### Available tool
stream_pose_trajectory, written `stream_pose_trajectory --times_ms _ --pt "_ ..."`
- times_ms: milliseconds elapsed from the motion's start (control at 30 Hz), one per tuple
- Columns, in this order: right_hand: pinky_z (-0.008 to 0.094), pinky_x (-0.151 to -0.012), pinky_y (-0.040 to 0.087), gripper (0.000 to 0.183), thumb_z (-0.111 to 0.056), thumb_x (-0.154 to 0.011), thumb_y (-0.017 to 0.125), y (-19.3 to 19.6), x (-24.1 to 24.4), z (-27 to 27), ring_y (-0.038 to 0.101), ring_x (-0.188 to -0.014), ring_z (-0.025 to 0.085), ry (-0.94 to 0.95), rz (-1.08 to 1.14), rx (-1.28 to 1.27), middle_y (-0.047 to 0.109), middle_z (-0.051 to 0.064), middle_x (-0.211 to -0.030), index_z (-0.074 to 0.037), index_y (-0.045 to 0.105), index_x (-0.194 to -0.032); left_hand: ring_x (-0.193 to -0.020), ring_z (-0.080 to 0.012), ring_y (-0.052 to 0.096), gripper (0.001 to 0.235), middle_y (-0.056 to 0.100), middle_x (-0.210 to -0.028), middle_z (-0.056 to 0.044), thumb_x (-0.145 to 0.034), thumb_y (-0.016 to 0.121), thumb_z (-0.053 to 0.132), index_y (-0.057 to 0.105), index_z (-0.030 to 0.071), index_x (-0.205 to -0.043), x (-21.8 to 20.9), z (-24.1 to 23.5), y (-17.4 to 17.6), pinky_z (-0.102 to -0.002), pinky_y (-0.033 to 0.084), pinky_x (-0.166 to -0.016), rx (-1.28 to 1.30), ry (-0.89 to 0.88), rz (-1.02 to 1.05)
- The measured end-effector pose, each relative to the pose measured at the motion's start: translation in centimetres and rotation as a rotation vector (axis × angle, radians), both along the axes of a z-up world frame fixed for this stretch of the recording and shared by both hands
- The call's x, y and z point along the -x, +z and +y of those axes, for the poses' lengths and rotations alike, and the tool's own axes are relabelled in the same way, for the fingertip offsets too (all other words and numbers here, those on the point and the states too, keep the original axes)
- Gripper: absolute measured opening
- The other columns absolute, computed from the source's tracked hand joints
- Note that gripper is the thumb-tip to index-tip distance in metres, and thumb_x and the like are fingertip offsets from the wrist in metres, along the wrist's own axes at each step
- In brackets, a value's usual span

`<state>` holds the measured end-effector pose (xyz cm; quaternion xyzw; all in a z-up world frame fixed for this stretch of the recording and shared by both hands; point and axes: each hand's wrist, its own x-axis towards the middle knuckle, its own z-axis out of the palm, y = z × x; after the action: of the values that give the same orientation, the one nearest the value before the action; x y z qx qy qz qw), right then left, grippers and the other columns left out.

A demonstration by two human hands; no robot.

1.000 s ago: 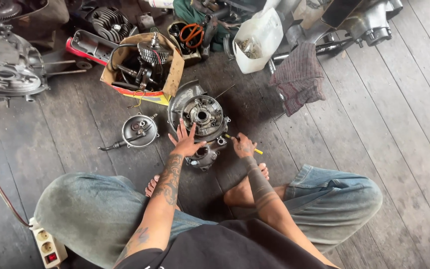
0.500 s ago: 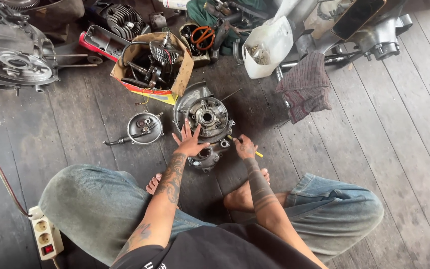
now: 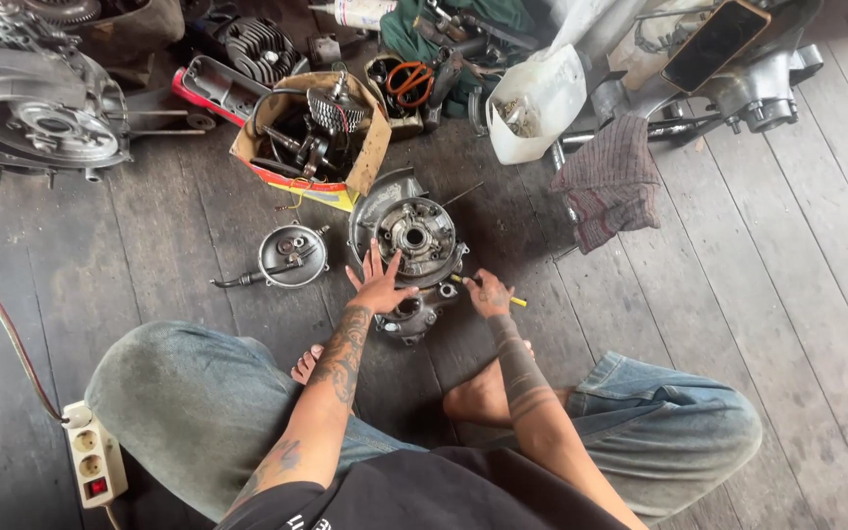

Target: Cleaning a motorcycle engine casing using a brush and a small tool to remove dirt from crevices while sitting on the floor.

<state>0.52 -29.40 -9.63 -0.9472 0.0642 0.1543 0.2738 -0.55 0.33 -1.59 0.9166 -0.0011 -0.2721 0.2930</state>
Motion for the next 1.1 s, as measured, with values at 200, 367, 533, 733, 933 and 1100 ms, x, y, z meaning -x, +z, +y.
stream_pose_trajectory --times_ms 200,367,533,733,933,1100 --pt "0.077 -0.115 0.021 0.035 -0.05 -0.102 0.062 0.8 1.0 1.0 0.068 -0.117 0.038 -0.068 -0.028 -0.047 0.075 0.008 -0.108 -0.017 0.066 -0.111 -0.157 -0.0364 -0.014 0.098 -0.034 -0.165 -0.015 -0.093 0.058 0.072 0.005 0.033 -0.166 -0.6 0.1 -0.7 -0.081 -0.012 -0.113 -0.032 -0.011 0.0" --pt "0.064 -0.104 0.046 0.032 -0.047 -0.106 0.054 2.0 2.4 2.7 0.072 -0.111 0.032 -0.068 -0.095 0.139 0.075 0.008 -0.108 -0.019 0.061 -0.119 -0.157 -0.036 -0.015 0.096 -0.035 -0.165 -0.015 -0.094 0.057 0.07 0.006 0.032 -0.166 -0.5 0.0 -0.5 -0.081 -0.014 -0.112 -0.037 -0.016 0.005" --pt "0.057 -0.096 0.056 0.032 -0.045 -0.104 0.055 4.8 2.4 3.7 0.072 -0.108 0.036 -0.099 -0.035 0.143 0.074 0.013 -0.107 -0.015 0.061 -0.116 -0.157 -0.0358 -0.014 0.097 -0.034 -0.166 -0.015 -0.093 0.058 0.072 0.007 0.033 -0.165 -0.6 0.0 -1.3 -0.081 -0.013 -0.113 -0.033 -0.006 -0.01" --pt "0.048 -0.082 0.057 0.023 -0.036 -0.104 0.055 7.2 2.9 3.7 0.072 -0.092 0.033 -0.066 0.001 0.108 0.071 0.013 -0.09 -0.015 0.06 -0.11 -0.157 -0.0364 -0.014 0.095 -0.034 -0.166 -0.015 -0.094 0.055 0.074 0.008 0.032 -0.165 -0.3 0.3 -1.1 -0.081 -0.015 -0.112 -0.015 0.001 -0.031" --pt "0.039 -0.066 0.055 0.018 -0.029 -0.103 0.058 5.5 0.6 2.8 0.069 -0.072 0.028 0.068 -0.039 0.124 0.066 0.01 -0.076 -0.012 0.062 -0.103 -0.157 -0.037 -0.015 0.094 -0.036 -0.165 -0.015 -0.095 0.054 0.073 0.008 0.03 -0.165 -0.5 0.1 -1.4 -0.081 -0.013 -0.113 -0.041 0.0 -0.026" --pt "0.032 -0.06 0.049 0.014 -0.024 -0.1 0.063 5.3 0.5 1.6 0.057 -0.063 0.018 0.153 -0.014 0.056 0.058 0.002 -0.07 -0.01 0.066 -0.102 -0.156 -0.0374 -0.014 0.094 -0.036 -0.164 -0.015 -0.095 0.053 0.074 0.006 0.032 -0.165 0.2 -0.3 -1.4 -0.082 -0.013 -0.113 -0.066 -0.029 -0.019"
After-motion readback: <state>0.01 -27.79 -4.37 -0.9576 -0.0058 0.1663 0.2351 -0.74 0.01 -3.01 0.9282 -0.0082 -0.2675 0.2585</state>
